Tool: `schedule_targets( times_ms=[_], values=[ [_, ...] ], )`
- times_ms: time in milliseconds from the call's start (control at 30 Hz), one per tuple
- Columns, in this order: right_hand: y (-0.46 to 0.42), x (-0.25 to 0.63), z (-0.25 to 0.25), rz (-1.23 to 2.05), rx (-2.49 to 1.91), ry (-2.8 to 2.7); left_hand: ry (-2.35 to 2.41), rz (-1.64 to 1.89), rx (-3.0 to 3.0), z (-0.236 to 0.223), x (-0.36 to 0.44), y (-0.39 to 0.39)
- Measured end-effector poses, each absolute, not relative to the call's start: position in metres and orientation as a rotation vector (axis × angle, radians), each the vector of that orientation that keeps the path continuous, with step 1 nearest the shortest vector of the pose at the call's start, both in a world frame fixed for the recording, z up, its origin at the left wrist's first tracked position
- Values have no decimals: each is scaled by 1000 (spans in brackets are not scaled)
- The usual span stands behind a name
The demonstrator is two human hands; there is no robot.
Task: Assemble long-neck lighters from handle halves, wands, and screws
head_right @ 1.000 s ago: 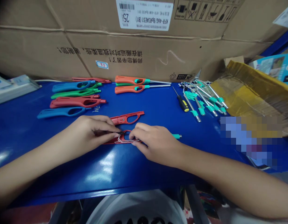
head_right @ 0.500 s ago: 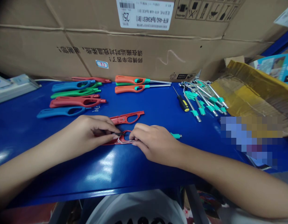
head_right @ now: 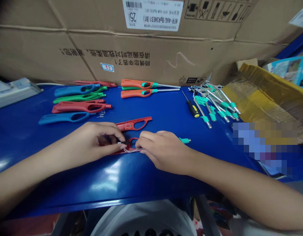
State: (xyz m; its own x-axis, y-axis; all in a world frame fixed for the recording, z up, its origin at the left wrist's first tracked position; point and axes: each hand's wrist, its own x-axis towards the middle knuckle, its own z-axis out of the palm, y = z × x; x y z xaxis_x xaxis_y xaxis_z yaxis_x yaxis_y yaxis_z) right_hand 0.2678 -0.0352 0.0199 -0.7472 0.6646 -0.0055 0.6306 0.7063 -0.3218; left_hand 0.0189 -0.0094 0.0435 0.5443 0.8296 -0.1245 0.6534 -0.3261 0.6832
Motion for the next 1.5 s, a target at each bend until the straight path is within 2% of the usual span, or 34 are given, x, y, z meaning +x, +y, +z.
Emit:
schedule_targets(
  times_ms=[200,767,1500],
  values=[
    [-35,270,18,372,-990,-2824,1189,311,2087,45,20,-11],
    [-35,268,16,374,-975,-2782,1160,362,2169,40,18,-12],
    [-36,265,14,564,-1088,-2500,1151,389,2279,38,20,-16]
  ],
)
